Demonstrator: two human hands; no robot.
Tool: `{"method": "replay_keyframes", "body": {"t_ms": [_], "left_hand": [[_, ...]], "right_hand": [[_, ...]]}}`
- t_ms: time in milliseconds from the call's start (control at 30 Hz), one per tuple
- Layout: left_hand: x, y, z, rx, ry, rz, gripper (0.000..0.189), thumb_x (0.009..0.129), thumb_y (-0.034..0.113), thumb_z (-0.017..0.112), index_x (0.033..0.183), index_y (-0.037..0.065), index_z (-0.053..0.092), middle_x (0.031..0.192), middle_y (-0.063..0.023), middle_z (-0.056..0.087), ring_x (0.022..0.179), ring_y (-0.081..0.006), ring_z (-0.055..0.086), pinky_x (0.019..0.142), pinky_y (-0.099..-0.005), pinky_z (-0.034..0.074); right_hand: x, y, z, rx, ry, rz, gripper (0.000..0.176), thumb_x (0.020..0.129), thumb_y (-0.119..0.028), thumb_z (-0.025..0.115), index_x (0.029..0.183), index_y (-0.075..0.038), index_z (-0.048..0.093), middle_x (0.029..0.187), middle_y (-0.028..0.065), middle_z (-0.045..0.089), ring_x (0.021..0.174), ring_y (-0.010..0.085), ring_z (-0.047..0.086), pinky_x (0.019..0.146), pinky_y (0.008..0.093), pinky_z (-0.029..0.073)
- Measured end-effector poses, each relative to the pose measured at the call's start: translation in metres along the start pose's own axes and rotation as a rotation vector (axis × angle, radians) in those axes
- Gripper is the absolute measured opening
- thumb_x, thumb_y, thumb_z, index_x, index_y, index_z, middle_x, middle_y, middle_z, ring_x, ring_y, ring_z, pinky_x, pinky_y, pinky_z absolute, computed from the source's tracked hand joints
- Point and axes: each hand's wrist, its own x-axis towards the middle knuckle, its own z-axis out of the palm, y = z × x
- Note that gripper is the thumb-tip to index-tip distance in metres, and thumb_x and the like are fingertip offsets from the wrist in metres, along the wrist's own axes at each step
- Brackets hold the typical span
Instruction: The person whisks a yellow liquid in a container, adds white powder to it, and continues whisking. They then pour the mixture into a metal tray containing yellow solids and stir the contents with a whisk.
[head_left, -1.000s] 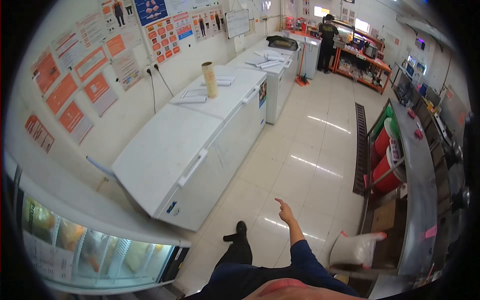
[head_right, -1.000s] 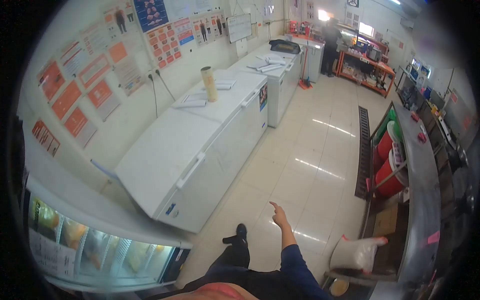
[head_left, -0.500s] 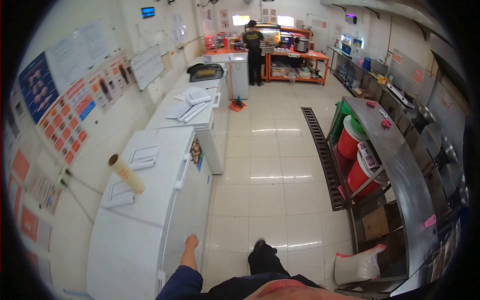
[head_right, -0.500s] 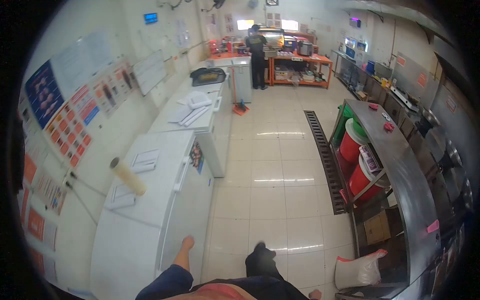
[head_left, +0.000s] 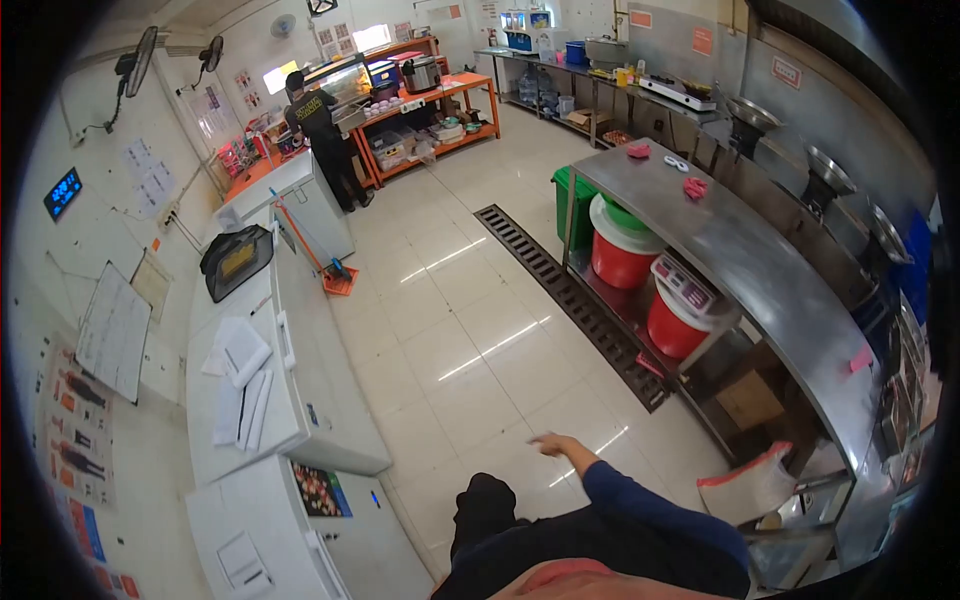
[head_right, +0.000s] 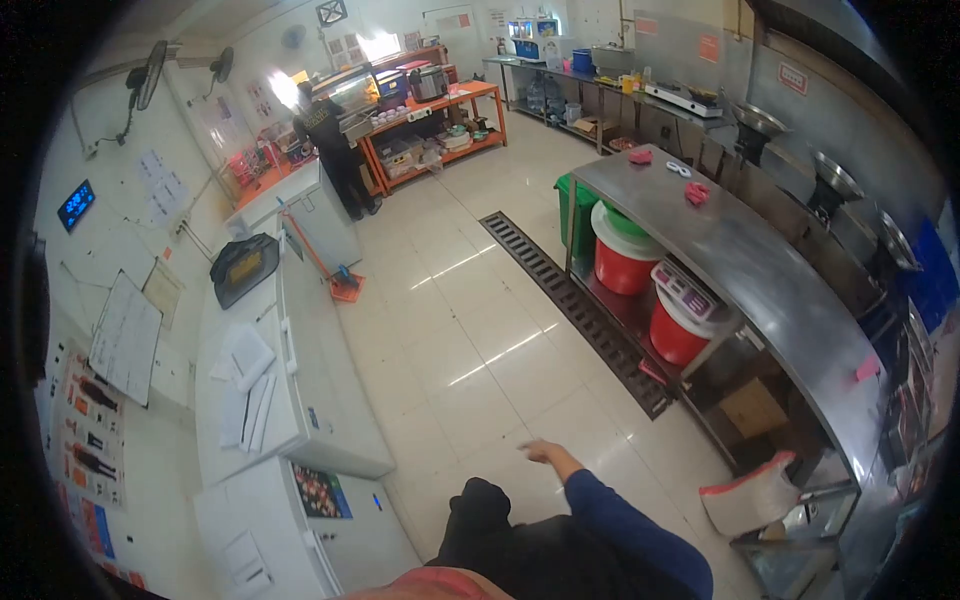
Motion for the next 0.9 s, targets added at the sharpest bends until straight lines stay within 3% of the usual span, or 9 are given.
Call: {"method": "replay_keyframes", "body": {"t_ms": [100, 300, 333, 400, 533, 600, 800, 867, 900], "left_hand": [[0.023, 0.045, -0.038, 0.001, -0.007, -0.037, 0.036, 0.091, 0.030, 0.040, 0.103, 0.003, 0.060, 0.099, -0.0160, 0.062, 0.086, -0.0301, 0.062, 0.074, -0.0404, 0.048], [0.134, 0.197, -0.192, 0.135, -0.016, 0.018, 0.035, 0.089, 0.026, 0.040, 0.103, 0.003, 0.061, 0.104, -0.0184, 0.061, 0.091, -0.0338, 0.059, 0.079, -0.0424, 0.046], [0.163, 0.227, -0.223, 0.184, -0.012, 0.024, 0.034, 0.088, 0.026, 0.040, 0.103, 0.003, 0.061, 0.105, -0.0188, 0.060, 0.092, -0.0345, 0.059, 0.080, -0.0427, 0.046], [0.237, 0.290, -0.289, 0.335, -0.003, 0.038, 0.034, 0.088, 0.024, 0.040, 0.103, 0.003, 0.061, 0.107, -0.0195, 0.060, 0.094, -0.0357, 0.058, 0.082, -0.0434, 0.045], [0.444, 0.508, -0.407, 0.841, 0.169, 0.429, 0.036, 0.090, 0.025, 0.038, 0.106, 0.002, 0.060, 0.110, -0.0197, 0.059, 0.098, -0.0390, 0.056, 0.088, -0.0450, 0.043], [0.486, 0.648, -0.442, -0.283, 0.170, 0.421, 0.030, 0.093, 0.021, 0.044, 0.114, 0.003, 0.053, 0.090, -0.0107, 0.064, 0.076, -0.0170, 0.061, 0.062, -0.0269, 0.047], [0.539, 0.956, -0.498, -0.253, 0.140, 0.930, 0.031, 0.092, 0.023, 0.044, 0.116, 0.004, 0.050, 0.092, -0.0080, 0.062, 0.082, -0.0163, 0.059, 0.068, -0.0298, 0.049], [0.557, 0.989, -0.498, -0.153, -0.229, 0.701, 0.070, 0.083, 0.062, 0.046, 0.133, 0.014, 0.037, 0.118, -0.0076, 0.055, 0.104, -0.0217, 0.053, 0.079, -0.0430, 0.045], [0.546, 1.010, -0.493, -0.047, -0.364, 0.573, 0.071, 0.079, 0.059, 0.055, 0.134, 0.019, 0.036, 0.126, -0.0112, 0.048, 0.121, -0.0271, 0.040, 0.086, -0.0543, 0.040]], "right_hand": [[0.107, -0.081, -0.086, -0.192, 0.308, -0.415, 0.068, 0.070, -0.005, 0.043, 0.133, -0.030, 0.042, 0.088, 0.0268, 0.056, 0.084, 0.0386, 0.054, 0.073, 0.0432, 0.048], [0.240, 0.015, -0.167, 0.029, 0.217, -0.035, 0.069, 0.069, -0.011, 0.048, 0.137, -0.024, 0.038, 0.110, 0.0227, 0.057, 0.092, 0.0324, 0.059, 0.085, 0.0443, 0.045], [0.176, -0.005, -0.191, 0.175, 0.111, 0.235, 0.061, 0.074, -0.011, 0.047, 0.135, -0.016, 0.040, 0.114, 0.0193, 0.057, 0.094, 0.0297, 0.060, 0.086, 0.0388, 0.046], [0.088, 0.042, -0.171, 0.291, 0.579, -0.167, 0.037, 0.079, -0.028, 0.057, 0.109, -0.006, 0.060, 0.101, 0.0115, 0.064, 0.094, 0.0274, 0.061, 0.083, 0.0357, 0.047], [0.109, 0.157, -0.148, -0.002, 0.268, 0.615, 0.036, 0.079, -0.031, 0.047, 0.097, -0.008, 0.067, 0.107, 0.0148, 0.063, 0.100, 0.0292, 0.060, 0.083, 0.0394, 0.048], [0.078, 0.153, -0.167, 0.244, 0.258, 0.730, 0.034, 0.081, -0.030, 0.047, 0.099, -0.010, 0.067, 0.105, 0.0143, 0.064, 0.098, 0.0246, 0.062, 0.081, 0.0369, 0.049], [0.200, 0.166, -0.314, 0.265, 0.452, 0.804, 0.024, 0.077, -0.026, 0.055, 0.087, -0.010, 0.069, 0.095, 0.0131, 0.066, 0.089, 0.0256, 0.063, 0.075, 0.0377, 0.050], [0.293, 0.161, -0.423, 0.186, 0.557, 0.640, 0.021, 0.076, -0.025, 0.057, 0.083, -0.009, 0.070, 0.092, 0.0127, 0.066, 0.086, 0.0259, 0.063, 0.073, 0.0380, 0.050], [0.345, 0.153, -0.481, 0.175, 0.658, 0.519, 0.020, 0.075, -0.025, 0.058, 0.081, -0.009, 0.070, 0.090, 0.0125, 0.067, 0.085, 0.0261, 0.064, 0.073, 0.0381, 0.051]]}}
